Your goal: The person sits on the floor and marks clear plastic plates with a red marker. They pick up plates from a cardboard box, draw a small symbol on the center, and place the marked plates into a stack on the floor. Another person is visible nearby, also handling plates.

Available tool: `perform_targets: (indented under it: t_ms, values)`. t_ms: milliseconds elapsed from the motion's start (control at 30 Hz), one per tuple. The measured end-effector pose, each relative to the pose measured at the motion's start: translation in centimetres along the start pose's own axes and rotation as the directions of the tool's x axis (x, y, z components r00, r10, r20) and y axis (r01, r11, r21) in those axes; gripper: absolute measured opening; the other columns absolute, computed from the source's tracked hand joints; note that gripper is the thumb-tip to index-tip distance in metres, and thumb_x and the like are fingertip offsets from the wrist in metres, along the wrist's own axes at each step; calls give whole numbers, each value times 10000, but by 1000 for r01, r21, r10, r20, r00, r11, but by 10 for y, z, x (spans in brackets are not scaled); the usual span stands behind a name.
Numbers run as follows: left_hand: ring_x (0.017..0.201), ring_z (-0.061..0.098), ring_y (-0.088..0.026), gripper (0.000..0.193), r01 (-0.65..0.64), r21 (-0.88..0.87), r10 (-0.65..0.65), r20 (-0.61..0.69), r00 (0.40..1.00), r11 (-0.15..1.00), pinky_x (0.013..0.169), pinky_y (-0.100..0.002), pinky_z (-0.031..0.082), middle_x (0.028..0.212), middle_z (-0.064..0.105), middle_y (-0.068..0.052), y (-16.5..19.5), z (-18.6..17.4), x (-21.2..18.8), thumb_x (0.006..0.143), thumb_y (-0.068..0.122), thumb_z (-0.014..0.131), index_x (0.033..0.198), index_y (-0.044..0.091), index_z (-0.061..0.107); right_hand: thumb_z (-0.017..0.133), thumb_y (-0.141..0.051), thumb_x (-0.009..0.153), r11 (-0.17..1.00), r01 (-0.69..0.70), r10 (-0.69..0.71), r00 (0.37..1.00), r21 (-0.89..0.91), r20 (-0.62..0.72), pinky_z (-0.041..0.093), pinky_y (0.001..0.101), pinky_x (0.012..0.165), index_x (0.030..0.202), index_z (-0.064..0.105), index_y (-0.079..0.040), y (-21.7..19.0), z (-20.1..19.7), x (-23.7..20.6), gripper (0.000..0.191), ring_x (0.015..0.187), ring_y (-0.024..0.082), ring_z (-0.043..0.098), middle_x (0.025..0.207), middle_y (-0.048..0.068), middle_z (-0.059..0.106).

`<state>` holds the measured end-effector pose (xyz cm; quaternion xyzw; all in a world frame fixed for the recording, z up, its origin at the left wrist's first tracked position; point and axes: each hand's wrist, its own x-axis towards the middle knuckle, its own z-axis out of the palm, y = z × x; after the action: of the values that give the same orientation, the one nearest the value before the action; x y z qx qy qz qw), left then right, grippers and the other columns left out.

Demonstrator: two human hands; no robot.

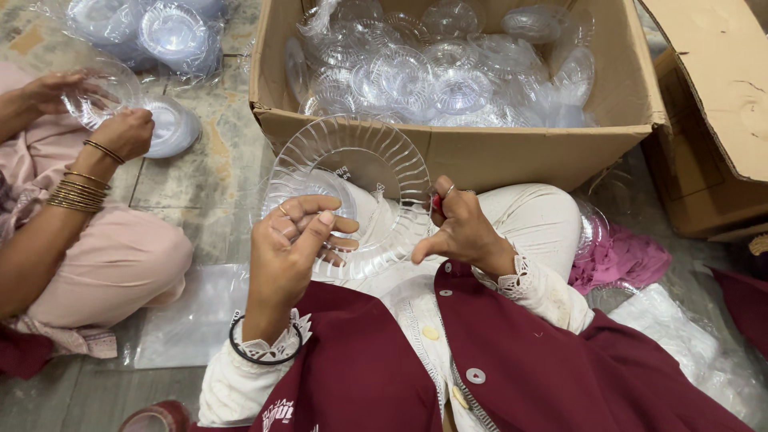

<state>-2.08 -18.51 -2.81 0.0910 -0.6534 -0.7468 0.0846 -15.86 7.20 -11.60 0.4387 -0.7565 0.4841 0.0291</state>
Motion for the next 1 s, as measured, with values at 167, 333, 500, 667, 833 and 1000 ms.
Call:
perform_targets:
  t_ms: [167,333,500,667,833,1000]
  values:
    - [750,770,-217,231,-25,-51,24,-26,999,998,580,-269,597,950,775,-207,-9,4,4,999,84,584,1162,-72,633,734,-758,678,999,-32,32,999,-23,-8,369,253,496,998,442,-47,-3,5,0,832,571,82,382,655,-24,372]
    - [764,770,-213,240,-62,-86,59,-37,998,994,595,-265,598,962,772,-204,-16,8,7,1010,82,573,1187,-73,619,731,-749,674,994,-99,98,995,-41,-18,372,266,478,924,423,-64,-3,7,-2,791,538,99,379,614,-9,385]
    - [754,756,-202,243,-63,-67,55,-102,993,996,608,-256,589,964,776,-197,-21,17,8,1021,84,560,1189,-79,624,720,-735,682,993,-99,96,994,-68,-43,381,264,475,941,431,-50,-5,8,2,788,531,91,382,592,-7,391]
    - [759,757,-197,245,-66,-67,60,-99,993,996,615,-264,593,955,777,-186,-20,20,10,1021,86,559,1189,-80,624,740,-722,724,980,-194,193,981,42,29,364,263,482,1134,506,-7,-5,6,4,857,533,91,376,598,5,398]
    - [759,760,-196,242,-79,-62,72,-112,991,995,619,-268,609,960,773,-179,-23,24,11,1018,91,557,1184,-75,619,729,-729,710,994,-88,86,996,-62,-31,382,267,477,1022,441,-5,-1,8,1,839,549,97,385,610,16,397]
    - [762,754,-198,241,-88,-72,76,-153,985,993,624,-265,599,964,769,-188,-30,29,11,1024,91,556,1186,-78,614,704,-722,737,988,-117,112,992,-99,-57,393,281,478,1017,449,-8,4,15,-4,807,518,105,401,591,16,422]
